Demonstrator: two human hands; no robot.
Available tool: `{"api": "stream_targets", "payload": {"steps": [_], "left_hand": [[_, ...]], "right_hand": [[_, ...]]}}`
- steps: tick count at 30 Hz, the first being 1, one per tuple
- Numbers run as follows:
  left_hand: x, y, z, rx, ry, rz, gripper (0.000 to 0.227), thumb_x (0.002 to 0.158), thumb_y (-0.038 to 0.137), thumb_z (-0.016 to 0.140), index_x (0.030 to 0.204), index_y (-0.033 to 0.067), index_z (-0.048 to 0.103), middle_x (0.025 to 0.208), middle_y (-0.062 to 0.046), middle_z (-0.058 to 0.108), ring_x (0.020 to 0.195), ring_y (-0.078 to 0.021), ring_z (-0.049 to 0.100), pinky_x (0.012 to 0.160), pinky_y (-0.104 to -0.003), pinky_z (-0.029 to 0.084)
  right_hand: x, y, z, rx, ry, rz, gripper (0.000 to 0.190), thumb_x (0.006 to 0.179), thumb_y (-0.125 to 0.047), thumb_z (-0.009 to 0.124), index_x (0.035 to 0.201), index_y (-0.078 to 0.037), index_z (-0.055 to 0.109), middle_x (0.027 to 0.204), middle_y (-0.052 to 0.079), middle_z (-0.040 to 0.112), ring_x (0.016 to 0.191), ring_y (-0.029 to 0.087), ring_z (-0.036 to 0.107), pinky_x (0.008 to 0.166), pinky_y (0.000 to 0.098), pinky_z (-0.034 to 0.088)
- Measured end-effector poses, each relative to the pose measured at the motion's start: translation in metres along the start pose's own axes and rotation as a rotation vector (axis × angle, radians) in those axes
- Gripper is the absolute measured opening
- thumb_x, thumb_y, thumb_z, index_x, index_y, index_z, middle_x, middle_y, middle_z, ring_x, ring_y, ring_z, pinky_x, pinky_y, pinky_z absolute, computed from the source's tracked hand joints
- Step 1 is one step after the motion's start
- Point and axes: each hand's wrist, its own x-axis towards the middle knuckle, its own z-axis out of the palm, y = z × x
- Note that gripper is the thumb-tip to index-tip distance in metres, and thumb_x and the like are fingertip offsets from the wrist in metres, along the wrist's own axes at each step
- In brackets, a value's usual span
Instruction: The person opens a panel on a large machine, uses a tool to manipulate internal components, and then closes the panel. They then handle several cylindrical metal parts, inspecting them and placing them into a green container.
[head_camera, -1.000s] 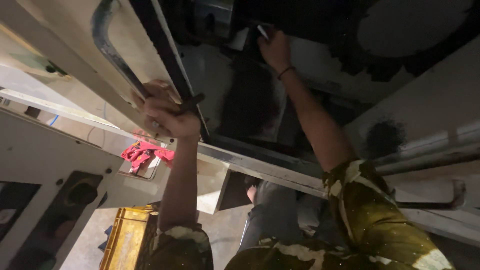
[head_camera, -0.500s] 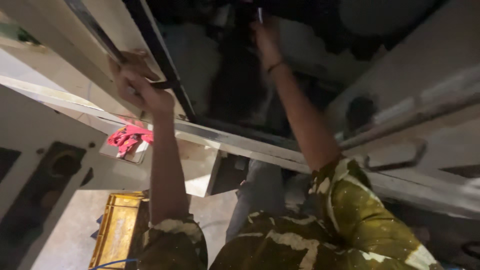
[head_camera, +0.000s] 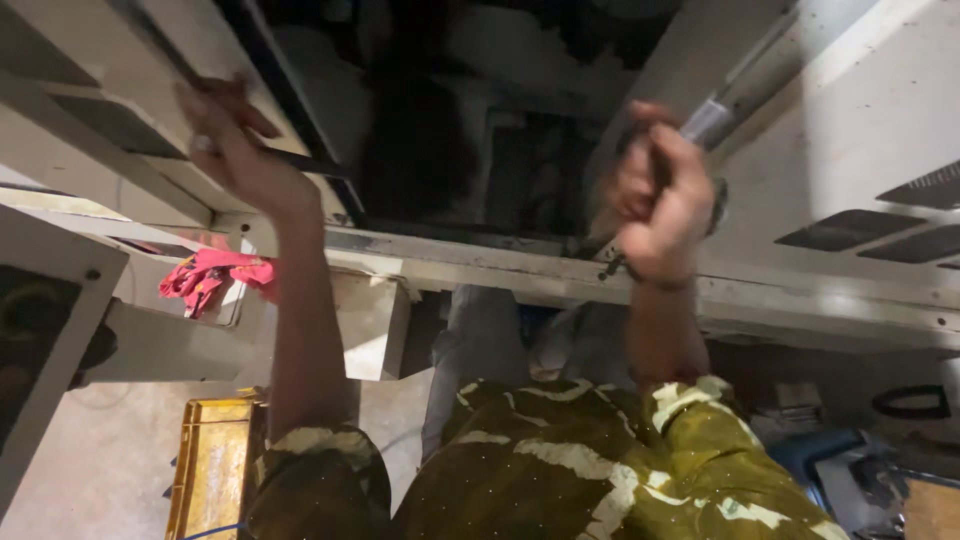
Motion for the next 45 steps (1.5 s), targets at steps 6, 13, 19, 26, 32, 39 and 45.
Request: {"api": "stream_targets", "payload": {"steps": [6,13,19,26,32,39,45], "left_hand": [[-0.069,0.014,0.065,-0.032,-0.117,0.035,0.041,0.115,0.024,0.046,0.145,-0.0042,0.042,0.068,-0.004,0.041,0.064,-0.0129,0.046,0.111,-0.042,0.050],[-0.144,0.047,0.139,-0.211,-0.334,-0.196,0.032,0.116,0.026,0.050,0.115,-0.0051,0.053,0.127,-0.019,0.055,0.063,-0.0137,0.051,0.053,-0.029,0.045],[-0.179,0.070,0.192,-0.238,-0.570,-0.277,0.048,0.114,0.032,0.046,0.082,-0.0033,0.053,0.119,-0.016,0.048,0.079,-0.0166,0.049,0.064,-0.029,0.046],[-0.211,0.083,0.240,-0.040,-0.732,-0.090,0.039,0.111,0.032,0.054,0.087,0.0010,0.061,0.121,-0.018,0.047,0.107,-0.0296,0.043,0.095,-0.044,0.036],[-0.228,0.079,0.262,0.000,-0.879,0.053,0.034,0.109,0.030,0.059,0.088,0.0035,0.061,0.116,-0.017,0.048,0.117,-0.0342,0.044,0.100,-0.045,0.033],[-0.241,0.081,0.263,-0.054,-0.846,-0.045,0.033,0.110,0.028,0.056,0.084,0.0077,0.059,0.133,-0.019,0.047,0.119,-0.0322,0.046,0.105,-0.046,0.035],[-0.246,0.090,0.251,-0.053,-0.684,0.071,0.038,0.111,0.033,0.048,0.097,0.0085,0.073,0.152,-0.022,0.033,0.148,-0.0391,0.028,0.121,-0.052,0.026]], "right_hand": [[-0.056,-0.043,-0.051,-0.123,0.057,-0.557,0.030,0.111,-0.031,0.054,0.123,-0.007,0.067,0.067,-0.005,0.039,0.046,0.004,0.031,0.043,0.0251,0.027],[-0.062,-0.035,-0.126,-0.597,0.470,-0.412,0.032,0.112,-0.034,0.060,0.112,-0.003,0.067,0.084,0.003,0.070,0.055,0.006,0.040,0.048,0.0238,0.025],[-0.064,0.006,-0.153,-0.455,0.272,-0.136,0.023,0.108,-0.024,0.056,0.096,-0.008,0.067,0.065,-0.002,0.055,0.045,0.005,0.031,0.041,0.0266,0.022],[-0.061,-0.003,-0.157,-0.300,0.001,-0.102,0.041,0.115,-0.029,0.048,0.083,-0.005,0.059,0.057,-0.002,0.039,0.043,0.006,0.026,0.043,0.0273,0.021],[-0.066,-0.016,-0.168,-0.405,0.287,-0.022,0.034,0.114,-0.030,0.052,0.088,-0.009,0.060,0.064,-0.003,0.045,0.051,0.007,0.036,0.044,0.0286,0.025],[-0.080,-0.077,-0.192,-0.601,0.253,-0.146,0.044,0.113,-0.038,0.047,0.091,-0.004,0.064,0.065,0.001,0.054,0.046,0.007,0.037,0.042,0.0250,0.026],[-0.086,-0.117,-0.248,-0.576,0.308,-0.309,0.051,0.118,-0.041,0.043,0.096,0.001,0.062,0.071,0.009,0.058,0.047,0.010,0.039,0.045,0.0247,0.028]]}}
